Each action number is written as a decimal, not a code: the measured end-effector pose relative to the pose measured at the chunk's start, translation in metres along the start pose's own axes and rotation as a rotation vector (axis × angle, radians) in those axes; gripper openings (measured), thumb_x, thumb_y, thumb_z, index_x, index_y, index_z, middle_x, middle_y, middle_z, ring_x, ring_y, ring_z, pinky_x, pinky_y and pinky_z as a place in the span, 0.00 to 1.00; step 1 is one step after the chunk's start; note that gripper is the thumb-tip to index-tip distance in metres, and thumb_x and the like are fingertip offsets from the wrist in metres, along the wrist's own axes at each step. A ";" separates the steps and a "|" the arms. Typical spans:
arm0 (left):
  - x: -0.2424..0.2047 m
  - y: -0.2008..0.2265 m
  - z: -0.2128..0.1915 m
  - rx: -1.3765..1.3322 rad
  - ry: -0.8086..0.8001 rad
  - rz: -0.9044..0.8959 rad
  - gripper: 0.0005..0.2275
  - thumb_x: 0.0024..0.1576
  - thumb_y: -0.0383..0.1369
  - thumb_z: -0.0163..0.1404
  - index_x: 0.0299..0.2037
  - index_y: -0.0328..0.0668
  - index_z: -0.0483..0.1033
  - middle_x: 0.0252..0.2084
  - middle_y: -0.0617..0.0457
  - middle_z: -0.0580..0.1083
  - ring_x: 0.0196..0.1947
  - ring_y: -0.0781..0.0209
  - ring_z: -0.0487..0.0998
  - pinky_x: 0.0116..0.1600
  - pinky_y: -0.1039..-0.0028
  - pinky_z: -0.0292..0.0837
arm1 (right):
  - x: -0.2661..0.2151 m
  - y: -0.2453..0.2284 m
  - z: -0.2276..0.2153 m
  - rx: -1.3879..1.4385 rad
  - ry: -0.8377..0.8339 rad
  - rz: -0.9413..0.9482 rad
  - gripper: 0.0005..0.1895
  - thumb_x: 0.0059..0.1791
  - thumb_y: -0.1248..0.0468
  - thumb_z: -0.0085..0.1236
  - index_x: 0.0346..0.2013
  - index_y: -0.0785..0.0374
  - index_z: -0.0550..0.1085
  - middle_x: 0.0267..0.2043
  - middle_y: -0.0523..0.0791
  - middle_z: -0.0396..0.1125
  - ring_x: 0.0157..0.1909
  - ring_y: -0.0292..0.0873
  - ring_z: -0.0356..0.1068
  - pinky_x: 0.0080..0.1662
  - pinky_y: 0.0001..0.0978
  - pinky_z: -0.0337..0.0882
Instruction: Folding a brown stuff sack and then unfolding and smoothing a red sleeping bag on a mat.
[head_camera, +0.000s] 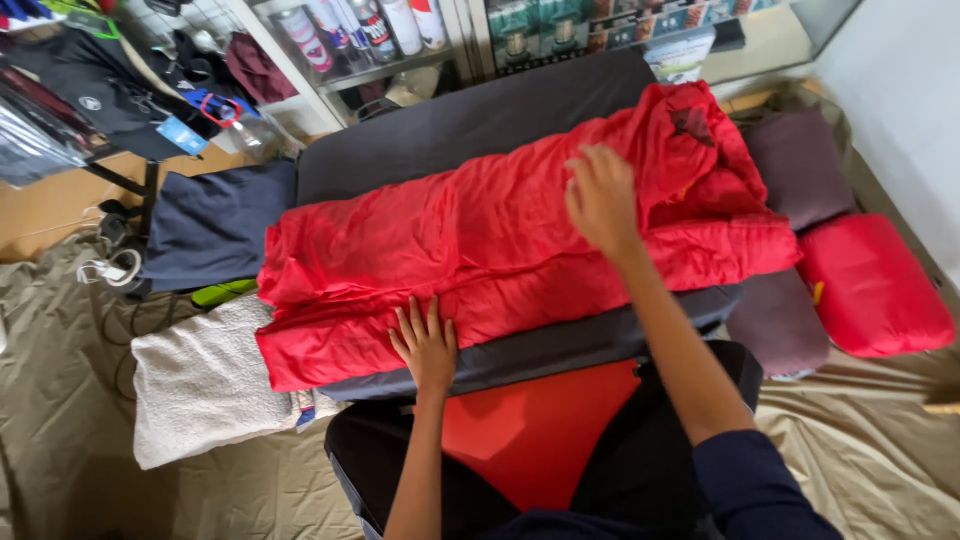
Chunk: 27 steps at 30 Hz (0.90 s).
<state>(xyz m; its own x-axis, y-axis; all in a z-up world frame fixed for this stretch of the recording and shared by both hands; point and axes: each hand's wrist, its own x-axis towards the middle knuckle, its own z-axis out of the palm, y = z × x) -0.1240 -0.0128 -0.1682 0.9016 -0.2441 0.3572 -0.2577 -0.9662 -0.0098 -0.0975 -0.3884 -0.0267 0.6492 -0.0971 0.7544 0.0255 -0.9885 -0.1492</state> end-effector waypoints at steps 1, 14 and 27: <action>-0.001 0.000 -0.001 0.005 0.003 -0.006 0.24 0.66 0.49 0.33 0.75 0.70 0.53 0.78 0.51 0.53 0.77 0.45 0.48 0.73 0.44 0.43 | 0.002 0.019 0.000 0.007 0.003 -0.004 0.14 0.51 0.61 0.55 0.52 0.55 0.75 0.60 0.48 0.66 0.65 0.55 0.63 0.55 0.49 0.64; 0.077 0.064 -0.015 -0.369 0.251 -0.075 0.24 0.57 0.43 0.47 0.65 0.54 0.65 0.70 0.47 0.58 0.73 0.43 0.55 0.70 0.49 0.50 | -0.082 0.110 0.019 -0.316 -0.102 0.285 0.37 0.54 0.44 0.53 0.71 0.64 0.63 0.73 0.64 0.52 0.74 0.70 0.45 0.67 0.65 0.52; 0.190 0.107 0.053 -0.068 0.105 -0.074 0.30 0.57 0.45 0.46 0.72 0.83 0.55 0.78 0.55 0.52 0.77 0.39 0.46 0.69 0.25 0.37 | -0.089 0.115 0.024 -0.228 -0.111 0.312 0.34 0.55 0.47 0.54 0.70 0.64 0.64 0.74 0.63 0.51 0.75 0.69 0.46 0.66 0.66 0.54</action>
<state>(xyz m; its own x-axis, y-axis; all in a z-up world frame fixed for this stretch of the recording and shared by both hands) 0.0376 -0.1671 -0.1511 0.8788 -0.1586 0.4500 -0.2177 -0.9725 0.0824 -0.1340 -0.4905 -0.1262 0.6771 -0.3963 0.6201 -0.3476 -0.9149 -0.2051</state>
